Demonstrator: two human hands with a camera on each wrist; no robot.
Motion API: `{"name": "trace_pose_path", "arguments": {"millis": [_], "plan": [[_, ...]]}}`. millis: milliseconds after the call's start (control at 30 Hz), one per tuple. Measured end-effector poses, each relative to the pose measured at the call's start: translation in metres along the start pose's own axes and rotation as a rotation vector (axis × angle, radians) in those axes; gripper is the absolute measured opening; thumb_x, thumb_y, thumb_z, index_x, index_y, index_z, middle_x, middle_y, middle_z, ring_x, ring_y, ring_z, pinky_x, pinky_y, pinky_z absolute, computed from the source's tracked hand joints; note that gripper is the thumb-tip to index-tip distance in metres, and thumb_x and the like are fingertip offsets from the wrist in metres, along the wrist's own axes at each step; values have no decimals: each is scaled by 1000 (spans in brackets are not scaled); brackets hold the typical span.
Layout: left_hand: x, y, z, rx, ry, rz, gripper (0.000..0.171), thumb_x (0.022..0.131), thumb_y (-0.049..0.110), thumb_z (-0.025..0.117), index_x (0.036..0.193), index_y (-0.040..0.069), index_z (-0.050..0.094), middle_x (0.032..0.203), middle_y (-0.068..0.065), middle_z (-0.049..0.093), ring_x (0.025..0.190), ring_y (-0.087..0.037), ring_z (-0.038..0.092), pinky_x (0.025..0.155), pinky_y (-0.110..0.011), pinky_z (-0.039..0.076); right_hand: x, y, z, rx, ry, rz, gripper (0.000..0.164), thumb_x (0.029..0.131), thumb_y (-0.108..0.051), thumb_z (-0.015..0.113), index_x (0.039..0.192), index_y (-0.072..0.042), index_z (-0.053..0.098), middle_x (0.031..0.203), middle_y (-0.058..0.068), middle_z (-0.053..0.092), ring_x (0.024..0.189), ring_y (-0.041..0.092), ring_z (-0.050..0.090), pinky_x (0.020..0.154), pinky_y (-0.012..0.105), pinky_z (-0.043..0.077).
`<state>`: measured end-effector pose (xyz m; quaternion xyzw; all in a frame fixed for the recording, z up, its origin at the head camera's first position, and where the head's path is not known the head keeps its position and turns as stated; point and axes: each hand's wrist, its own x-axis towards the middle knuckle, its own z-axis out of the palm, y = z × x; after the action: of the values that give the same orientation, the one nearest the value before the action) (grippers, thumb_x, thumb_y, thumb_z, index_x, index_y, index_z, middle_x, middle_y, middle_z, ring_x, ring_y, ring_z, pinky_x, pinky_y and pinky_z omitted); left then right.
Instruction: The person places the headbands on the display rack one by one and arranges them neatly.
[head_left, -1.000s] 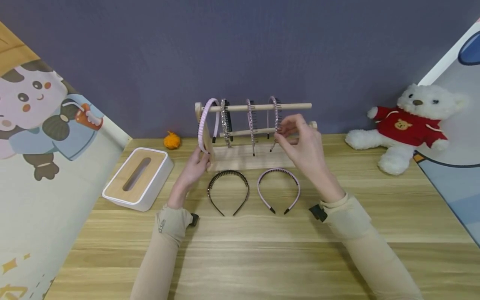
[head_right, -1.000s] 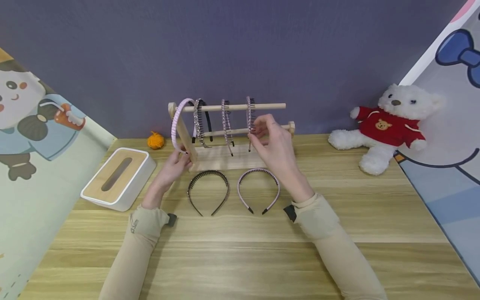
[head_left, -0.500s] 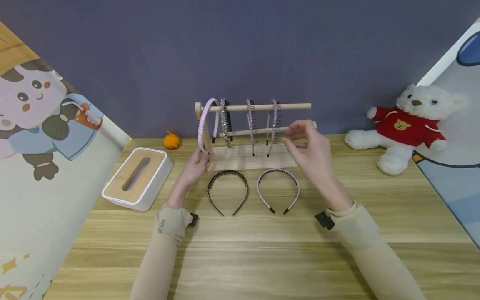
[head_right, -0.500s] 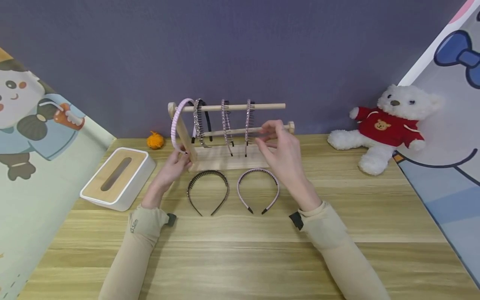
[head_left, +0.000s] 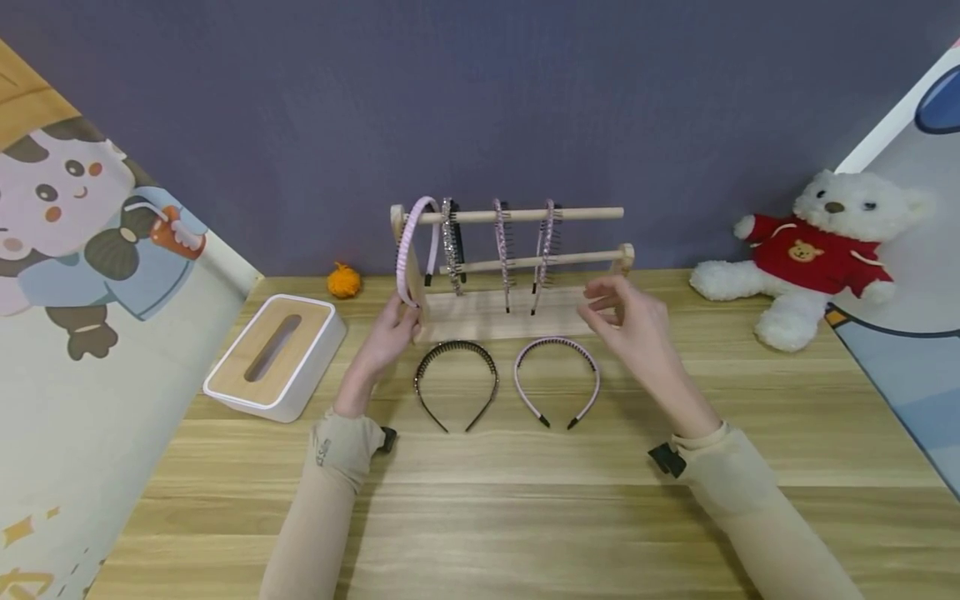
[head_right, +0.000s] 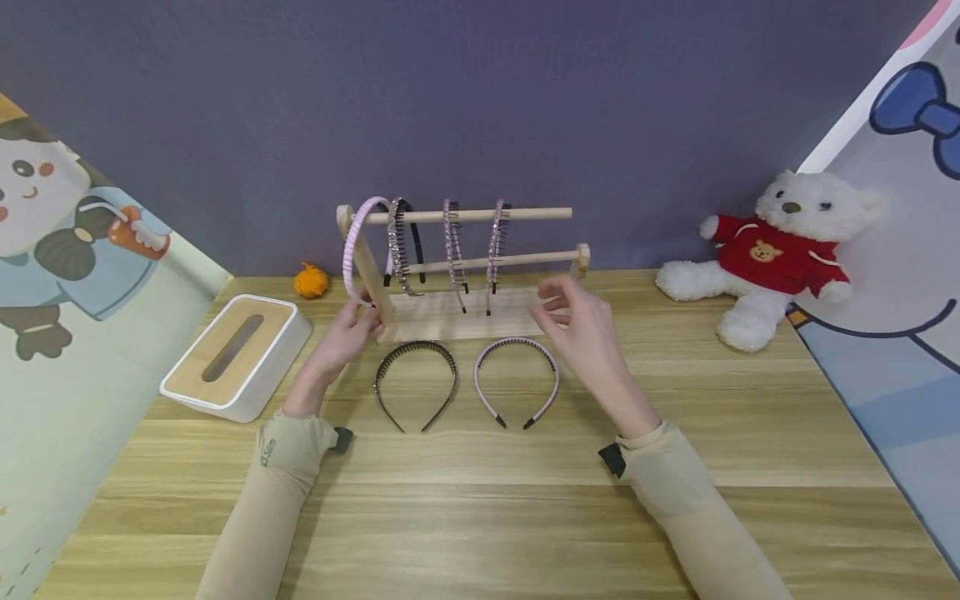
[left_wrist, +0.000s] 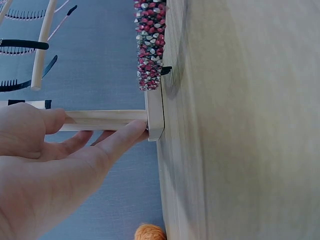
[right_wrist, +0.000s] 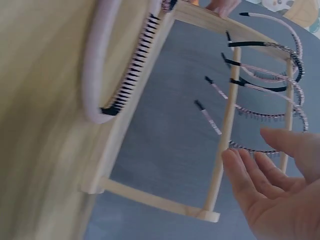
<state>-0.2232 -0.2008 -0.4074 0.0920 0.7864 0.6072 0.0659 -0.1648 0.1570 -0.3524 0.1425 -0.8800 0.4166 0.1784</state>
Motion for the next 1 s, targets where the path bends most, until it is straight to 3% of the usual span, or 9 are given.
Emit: {"name": "trace_pose_path", "arguments": {"millis": [300,433,733,1000], "plan": [[0,-1,-1,1,-1,-8,59,117,12,36,171,2,15,97,-19,50,74,-19,44,65,-32,47,-14,23,0,-72,-199,78,34,95,5,78,126,12,65,121,31,71,100,45,75,88,58,60],[1,-1,-1,7,-1,-2,58,117,11,37,170,0,17,92,-17,49,73,-18,43,64,-31,46,-18,30,2,-73,-269,132,36,95,2,79,127,12,65,123,31,70,103,45,74,89,57,60],[3,-3,-1,-11,-4,12,60,117,10,37,171,3,13,103,-22,50,76,-19,45,65,-31,48,-22,38,7,-77,-366,206,40,95,-1,80,129,13,64,126,31,69,107,45,73,86,51,62],[3,-3,0,-30,-4,13,60,117,11,37,172,5,14,103,-24,49,75,-20,44,65,-32,47,-24,42,7,-92,-414,205,42,95,-1,80,130,15,63,128,33,67,107,47,73,87,51,62]]}}
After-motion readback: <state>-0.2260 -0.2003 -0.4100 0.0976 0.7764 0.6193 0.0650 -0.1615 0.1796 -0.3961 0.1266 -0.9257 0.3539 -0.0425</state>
